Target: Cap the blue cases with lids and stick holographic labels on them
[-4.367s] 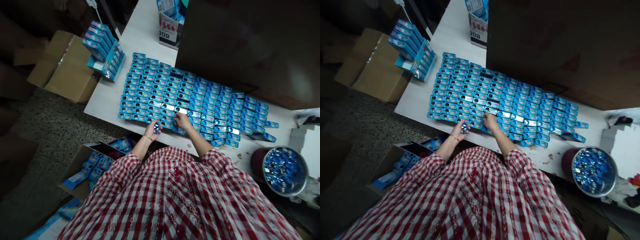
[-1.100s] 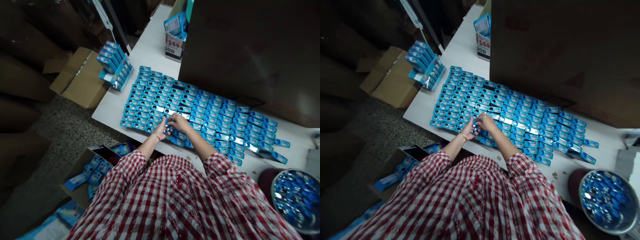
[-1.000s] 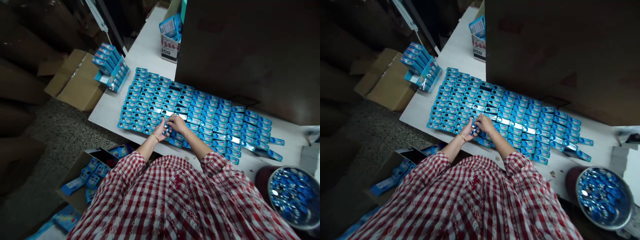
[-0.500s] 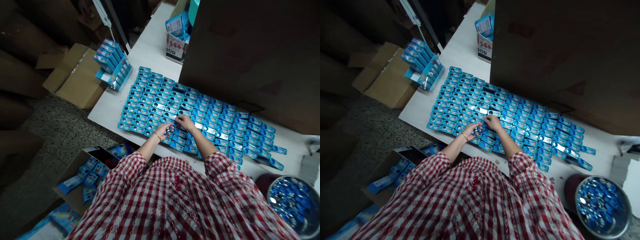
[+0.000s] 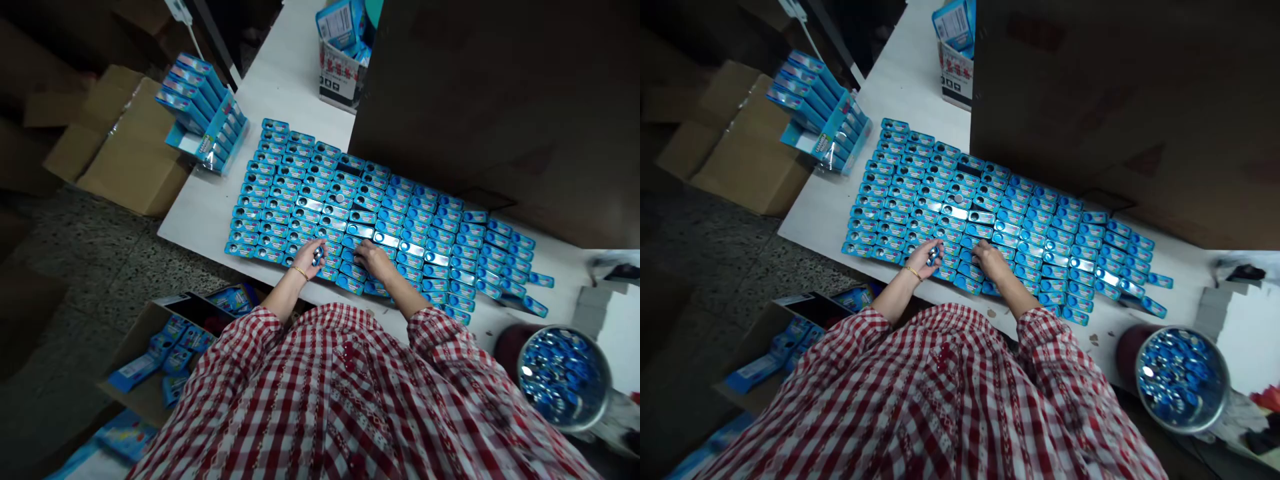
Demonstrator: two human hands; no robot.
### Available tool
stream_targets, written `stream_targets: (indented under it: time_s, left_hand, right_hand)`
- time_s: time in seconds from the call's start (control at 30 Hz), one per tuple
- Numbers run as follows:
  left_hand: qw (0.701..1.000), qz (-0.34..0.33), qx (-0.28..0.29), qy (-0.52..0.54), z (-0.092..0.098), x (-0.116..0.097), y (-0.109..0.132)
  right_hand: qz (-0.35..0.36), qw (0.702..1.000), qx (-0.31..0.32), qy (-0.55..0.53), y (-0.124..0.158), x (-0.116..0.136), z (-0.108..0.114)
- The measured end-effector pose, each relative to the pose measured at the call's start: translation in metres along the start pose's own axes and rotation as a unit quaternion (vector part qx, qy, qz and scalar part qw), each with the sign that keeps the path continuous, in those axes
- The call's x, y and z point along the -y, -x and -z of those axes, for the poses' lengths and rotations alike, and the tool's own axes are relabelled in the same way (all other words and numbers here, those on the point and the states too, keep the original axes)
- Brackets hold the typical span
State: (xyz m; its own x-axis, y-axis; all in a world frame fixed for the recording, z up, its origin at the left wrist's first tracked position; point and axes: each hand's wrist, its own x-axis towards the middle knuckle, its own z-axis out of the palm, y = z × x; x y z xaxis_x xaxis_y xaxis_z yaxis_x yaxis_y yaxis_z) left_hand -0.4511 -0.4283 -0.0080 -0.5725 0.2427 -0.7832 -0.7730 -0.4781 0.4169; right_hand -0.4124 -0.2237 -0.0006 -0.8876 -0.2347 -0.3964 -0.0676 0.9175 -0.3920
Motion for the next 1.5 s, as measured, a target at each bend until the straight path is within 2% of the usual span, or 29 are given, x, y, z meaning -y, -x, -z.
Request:
stream_targets:
  time_s: [0.3,0.37,0.43,0.5,0.57,0.63,0.67,0.7,0.73,0.8,0.87,0.93,1.0,1.1,1.27,1.5]
  left_hand:
    - [1.0,-0.011,-0.001,-0.003,-0.004,-0.007,0.005]
    - [1.0,-0.012,0.001,0.0,-0.003,-0.007,0.004]
    - [1.0,-0.009,0.003,0.003,-0.002,-0.007,0.004]
    - [1.0,-0.004,0.001,0.006,-0.001,-0.007,0.004]
    - [1.0,0.0,-0.003,0.01,-0.002,-0.007,0.004]
    - [1.0,0.001,-0.007,0.012,-0.002,-0.008,0.005]
    - [1.0,0.002,-0.008,0.013,-0.003,-0.008,0.005]
    - [1.0,0.003,-0.009,0.013,-0.004,-0.008,0.006]
    - [1.0,0.003,-0.009,0.014,-0.004,-0.009,0.006]
    - [1.0,0.002,-0.01,0.015,-0.004,-0.009,0.007]
    - [1.0,-0.003,-0.013,0.017,-0.004,-0.01,0.008]
    - [1.0,-0.008,-0.016,0.017,-0.003,-0.011,0.009]
    - [1.0,-0.01,-0.019,0.016,-0.002,-0.012,0.01]
    - [1.0,-0.012,-0.019,0.017,-0.001,-0.014,0.012]
    - [1.0,-0.013,-0.018,0.018,-0.001,-0.018,0.012]
    - [1.0,-0.014,-0.007,0.013,-0.001,-0.02,0.002]
  right_hand:
    - [0.108,0.992,0.054,-0.024,0.007,-0.012,0.006]
    - [0.093,0.992,0.046,-0.075,0.004,-0.017,0.008]
    - [0.036,0.983,0.012,-0.181,-0.001,-0.022,0.01]
    - [-0.049,0.94,-0.037,-0.337,-0.007,-0.027,0.012]
    - [-0.121,0.861,-0.069,-0.489,-0.015,-0.029,0.016]
    - [-0.157,0.799,-0.083,-0.574,-0.027,-0.026,0.021]
    - [-0.163,0.787,-0.085,-0.589,-0.034,-0.024,0.024]
    - [-0.162,0.788,-0.087,-0.587,-0.043,-0.022,0.028]
    - [-0.158,0.803,-0.088,-0.568,-0.052,-0.019,0.033]
    - [-0.152,0.864,-0.091,-0.471,-0.071,-0.015,0.044]
    - [-0.155,0.94,-0.093,-0.29,-0.089,-0.011,0.055]
    - [-0.163,0.979,-0.074,-0.096,-0.103,-0.005,0.065]
    - [-0.162,0.986,-0.031,0.035,-0.114,0.003,0.072]
    - [-0.141,0.982,0.029,0.12,-0.124,0.015,0.077]
    - [-0.1,0.982,0.054,0.149,-0.128,0.014,0.076]
    - [-0.1,0.982,0.053,0.153,-0.125,0.005,0.082]
